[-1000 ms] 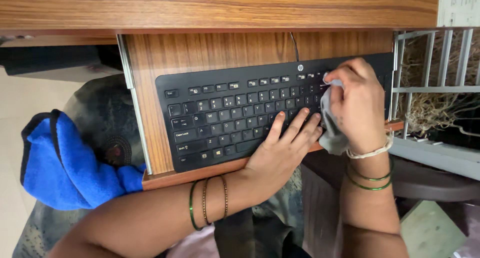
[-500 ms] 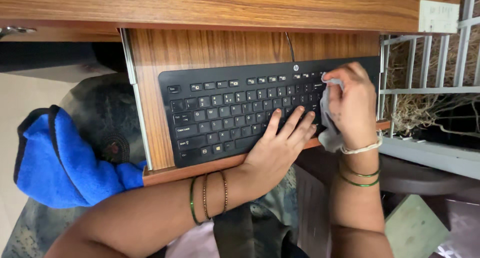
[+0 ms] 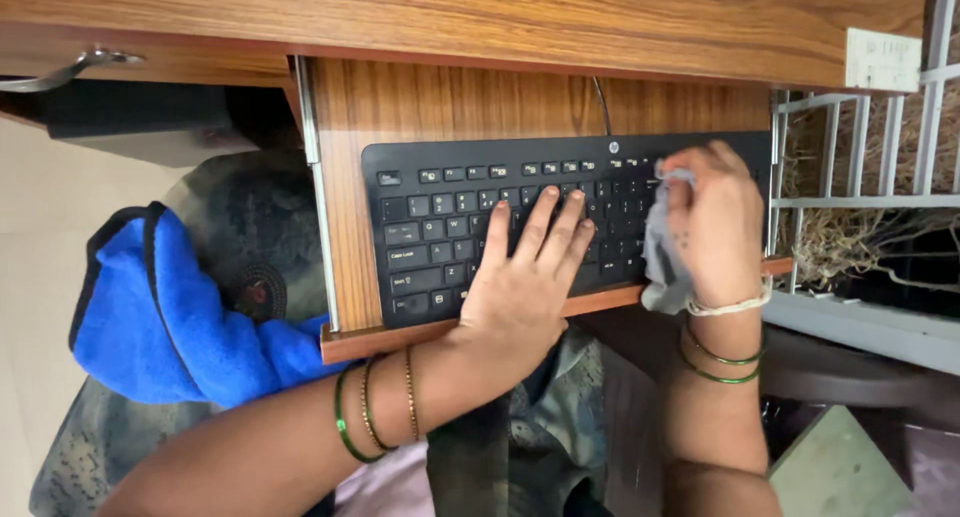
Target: The person cleans a keyboard and its wooden drawer by wiping the surfaces with blue and grey cloths, removing keys, and using a small object to clean between the key slots.
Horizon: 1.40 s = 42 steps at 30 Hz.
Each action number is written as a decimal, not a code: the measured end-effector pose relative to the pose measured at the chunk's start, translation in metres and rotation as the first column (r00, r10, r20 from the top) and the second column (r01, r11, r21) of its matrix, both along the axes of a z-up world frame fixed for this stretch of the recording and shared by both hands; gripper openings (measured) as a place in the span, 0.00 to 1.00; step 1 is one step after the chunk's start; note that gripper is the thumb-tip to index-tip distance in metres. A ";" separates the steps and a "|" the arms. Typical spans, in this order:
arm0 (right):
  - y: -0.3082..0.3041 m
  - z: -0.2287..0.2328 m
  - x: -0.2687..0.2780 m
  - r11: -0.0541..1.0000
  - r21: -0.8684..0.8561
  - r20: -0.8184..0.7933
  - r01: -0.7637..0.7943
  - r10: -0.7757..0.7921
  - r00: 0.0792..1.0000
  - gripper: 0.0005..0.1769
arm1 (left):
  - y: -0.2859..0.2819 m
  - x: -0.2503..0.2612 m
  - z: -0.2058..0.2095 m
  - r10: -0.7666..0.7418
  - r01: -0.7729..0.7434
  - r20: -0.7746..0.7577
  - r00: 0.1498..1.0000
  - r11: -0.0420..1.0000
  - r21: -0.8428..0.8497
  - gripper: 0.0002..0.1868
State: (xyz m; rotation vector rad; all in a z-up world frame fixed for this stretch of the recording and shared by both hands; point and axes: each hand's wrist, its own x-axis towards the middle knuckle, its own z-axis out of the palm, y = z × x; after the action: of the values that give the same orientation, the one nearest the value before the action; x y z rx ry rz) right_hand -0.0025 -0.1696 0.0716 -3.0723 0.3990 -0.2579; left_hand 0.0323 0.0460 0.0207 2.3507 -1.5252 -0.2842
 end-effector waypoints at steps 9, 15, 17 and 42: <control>0.040 -0.014 0.026 0.986 0.135 0.049 -0.096 0.090 0.995 0.03 | 0.000 -0.006 -0.015 0.039 -0.035 0.151 0.988 0.999 -0.031 0.42; 0.035 -0.017 0.044 0.993 0.102 0.062 -0.064 0.058 0.996 0.03 | 0.005 -0.003 -0.014 -0.002 0.003 0.114 0.994 1.000 -0.008 0.43; 0.037 -0.015 0.032 0.985 0.147 0.032 -0.094 0.090 0.995 0.03 | 0.006 -0.003 -0.015 -0.002 0.004 0.102 0.995 1.000 -0.025 0.43; 0.038 -0.008 0.021 0.981 0.078 -0.028 -0.179 0.182 0.983 0.07 | 0.006 0.003 -0.010 -0.008 0.010 0.060 0.998 1.000 -0.028 0.46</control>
State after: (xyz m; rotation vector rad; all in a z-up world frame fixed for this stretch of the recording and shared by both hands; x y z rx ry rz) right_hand 0.0180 -0.1316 0.0639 -3.0160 0.1251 -0.1787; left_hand 0.0350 0.0516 0.0102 2.3507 -1.5570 -0.1953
